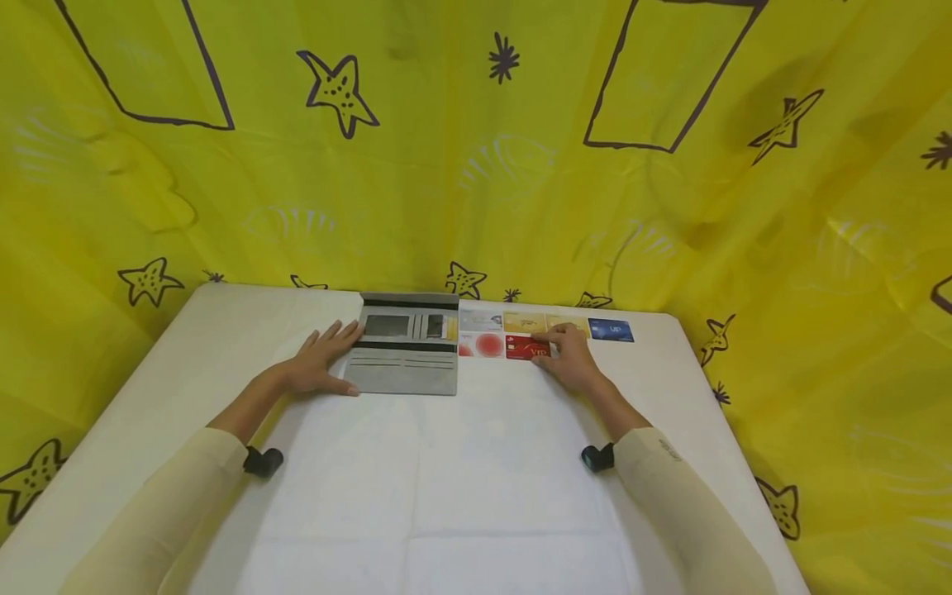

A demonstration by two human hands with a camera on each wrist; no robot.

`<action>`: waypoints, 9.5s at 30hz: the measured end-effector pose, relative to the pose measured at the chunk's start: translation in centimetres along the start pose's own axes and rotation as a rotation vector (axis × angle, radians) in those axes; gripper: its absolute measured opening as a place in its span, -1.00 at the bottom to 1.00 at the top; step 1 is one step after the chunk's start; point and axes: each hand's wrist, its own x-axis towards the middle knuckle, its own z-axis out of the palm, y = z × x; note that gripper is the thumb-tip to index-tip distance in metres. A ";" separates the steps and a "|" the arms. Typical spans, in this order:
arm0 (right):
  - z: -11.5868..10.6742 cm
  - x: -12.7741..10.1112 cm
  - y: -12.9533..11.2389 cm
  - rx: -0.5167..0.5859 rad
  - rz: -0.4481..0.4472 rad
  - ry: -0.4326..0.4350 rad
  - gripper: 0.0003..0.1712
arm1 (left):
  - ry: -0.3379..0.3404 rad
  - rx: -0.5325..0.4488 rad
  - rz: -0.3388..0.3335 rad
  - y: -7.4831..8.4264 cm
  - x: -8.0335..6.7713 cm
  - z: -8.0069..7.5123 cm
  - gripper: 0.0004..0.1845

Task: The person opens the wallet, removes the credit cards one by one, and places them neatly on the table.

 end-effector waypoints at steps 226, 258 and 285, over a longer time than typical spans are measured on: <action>0.7 1.6 -2.4 -0.018 -0.228 0.063 -0.56 | 0.015 -0.023 0.040 -1.4 0.2 0.5 0.33; -2.8 -1.9 2.1 -0.059 -0.191 0.143 -0.55 | 0.007 -0.030 0.040 -1.4 0.2 0.6 0.32; -4.9 -3.7 5.2 -0.124 -0.106 0.141 -0.57 | -0.004 0.009 -0.003 0.0 0.0 -0.2 0.25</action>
